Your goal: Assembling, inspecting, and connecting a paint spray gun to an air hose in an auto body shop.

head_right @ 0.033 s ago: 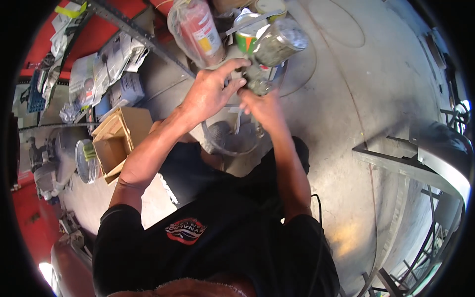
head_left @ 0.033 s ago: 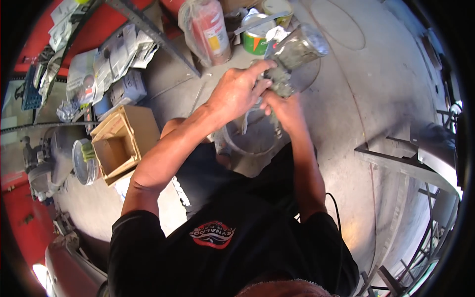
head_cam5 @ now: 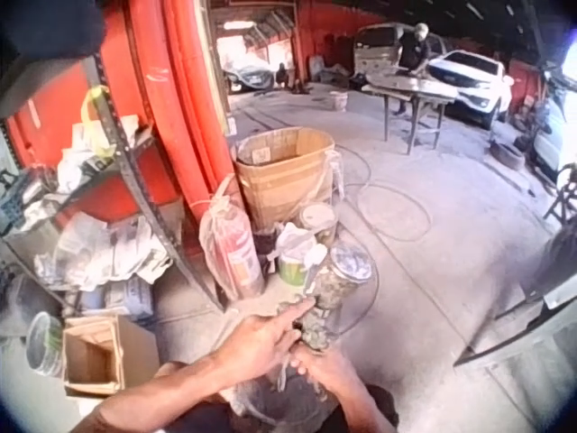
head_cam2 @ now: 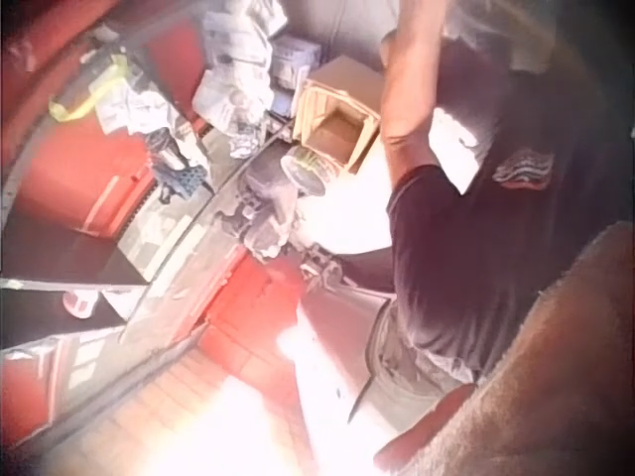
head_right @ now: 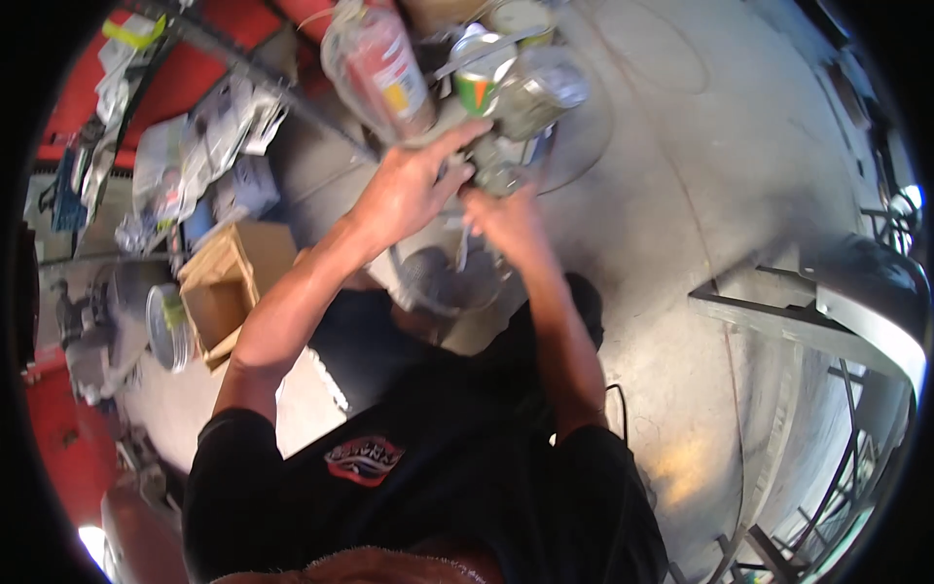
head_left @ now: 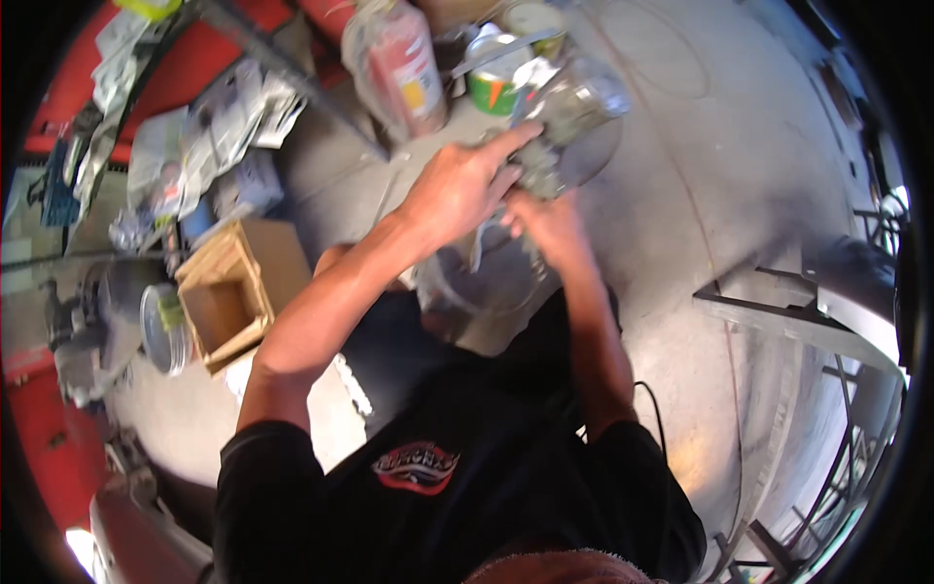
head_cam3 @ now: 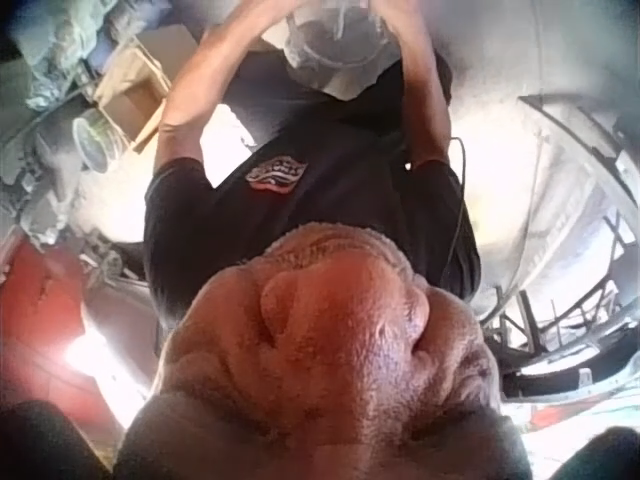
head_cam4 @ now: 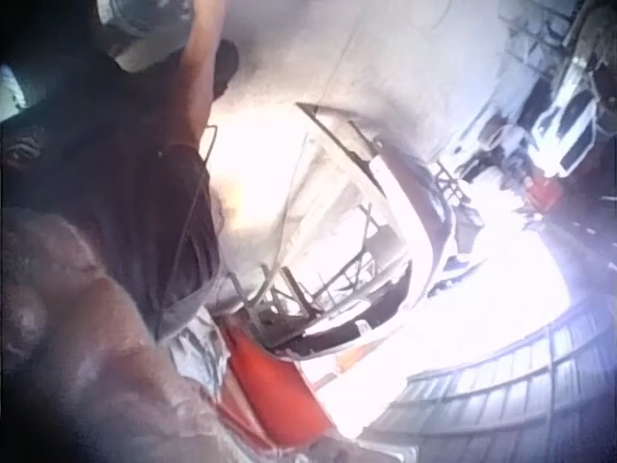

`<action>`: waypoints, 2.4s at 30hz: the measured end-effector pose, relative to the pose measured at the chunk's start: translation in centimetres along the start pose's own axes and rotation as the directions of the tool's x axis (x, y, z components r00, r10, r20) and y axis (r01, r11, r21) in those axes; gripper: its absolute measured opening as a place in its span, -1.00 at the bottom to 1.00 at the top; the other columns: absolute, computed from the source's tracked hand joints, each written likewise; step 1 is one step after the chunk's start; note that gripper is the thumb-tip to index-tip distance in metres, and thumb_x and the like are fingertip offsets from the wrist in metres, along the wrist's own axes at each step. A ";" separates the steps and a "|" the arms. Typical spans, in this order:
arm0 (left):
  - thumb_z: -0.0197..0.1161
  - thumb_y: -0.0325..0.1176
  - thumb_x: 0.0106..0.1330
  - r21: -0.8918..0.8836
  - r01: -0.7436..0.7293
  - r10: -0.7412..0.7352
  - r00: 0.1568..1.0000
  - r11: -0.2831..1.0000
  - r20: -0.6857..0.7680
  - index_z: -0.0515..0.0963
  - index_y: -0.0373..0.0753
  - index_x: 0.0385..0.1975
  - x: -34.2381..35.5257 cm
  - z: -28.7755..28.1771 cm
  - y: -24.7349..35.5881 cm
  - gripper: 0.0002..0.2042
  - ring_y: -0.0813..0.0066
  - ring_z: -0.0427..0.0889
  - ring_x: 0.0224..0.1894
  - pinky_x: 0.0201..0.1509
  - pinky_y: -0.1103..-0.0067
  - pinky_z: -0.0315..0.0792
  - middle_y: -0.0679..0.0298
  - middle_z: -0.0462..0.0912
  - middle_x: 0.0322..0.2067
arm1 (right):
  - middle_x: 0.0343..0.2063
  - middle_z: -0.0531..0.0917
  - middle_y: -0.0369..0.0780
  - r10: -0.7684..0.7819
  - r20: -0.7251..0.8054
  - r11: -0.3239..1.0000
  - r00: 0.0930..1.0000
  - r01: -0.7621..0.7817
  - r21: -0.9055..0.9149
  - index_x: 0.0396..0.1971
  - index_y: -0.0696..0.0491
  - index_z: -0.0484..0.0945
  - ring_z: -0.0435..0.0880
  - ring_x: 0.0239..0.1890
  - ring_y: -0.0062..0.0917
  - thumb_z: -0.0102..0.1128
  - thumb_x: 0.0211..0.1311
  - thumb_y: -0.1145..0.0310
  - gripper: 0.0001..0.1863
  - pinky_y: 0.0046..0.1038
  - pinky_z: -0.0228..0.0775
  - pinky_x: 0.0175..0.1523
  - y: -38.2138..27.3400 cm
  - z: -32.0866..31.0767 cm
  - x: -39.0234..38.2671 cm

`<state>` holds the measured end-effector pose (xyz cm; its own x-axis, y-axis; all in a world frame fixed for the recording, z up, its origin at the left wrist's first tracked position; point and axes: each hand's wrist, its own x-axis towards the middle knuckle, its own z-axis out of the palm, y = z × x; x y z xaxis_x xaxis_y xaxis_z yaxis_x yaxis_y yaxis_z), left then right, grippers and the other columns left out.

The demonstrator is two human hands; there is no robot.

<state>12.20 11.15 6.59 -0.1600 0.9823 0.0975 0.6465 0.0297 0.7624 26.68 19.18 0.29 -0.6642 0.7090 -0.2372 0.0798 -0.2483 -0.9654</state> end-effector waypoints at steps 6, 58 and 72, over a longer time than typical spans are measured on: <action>0.30 -0.54 0.19 0.176 0.076 -0.125 0.950 0.981 0.287 0.41 -0.16 0.18 -0.2 -0.7 -1.4 -0.49 -0.17 0.68 -0.29 -0.21 0.19 0.53 -0.14 0.65 -0.41 | -0.58 0.63 -0.22 0.144 0.097 0.983 0.985 -0.131 -0.126 -0.07 0.14 0.56 0.61 -0.59 -0.57 0.24 0.22 0.33 -0.68 -0.41 0.43 -0.49 4.4 1.6 -0.6; 0.55 -0.20 0.07 0.197 0.270 -0.311 0.925 0.942 0.219 0.57 -0.31 -0.10 0.7 0.1 -10.5 -0.53 0.07 0.70 -0.49 -0.34 0.28 0.53 -0.08 0.65 -0.52 | -0.33 0.60 0.02 -0.345 -0.038 0.547 0.938 0.168 -0.820 -0.26 0.13 0.41 0.62 -0.27 0.05 0.13 0.38 0.30 -0.80 0.01 0.48 -0.20 12.2 -1.1 -4.7; 0.55 -0.31 0.04 0.240 -0.032 -0.004 0.989 0.970 0.149 0.57 -0.32 -0.06 -0.7 -1.9 -10.1 -0.54 0.07 0.69 -0.33 -0.21 0.31 0.53 -0.04 0.68 -0.38 | -0.41 0.57 -0.36 0.342 0.405 0.938 0.848 -0.336 -0.088 0.02 0.09 0.55 0.57 -0.30 -0.63 -0.08 0.54 0.16 -0.65 -0.46 0.43 -0.18 9.5 -2.2 -4.2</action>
<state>4.36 9.80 0.03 -0.0494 0.9988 -0.0020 0.8113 0.0413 0.5832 31.81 15.28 -8.16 -0.8370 0.2485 -0.4875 0.3638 -0.4128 -0.8350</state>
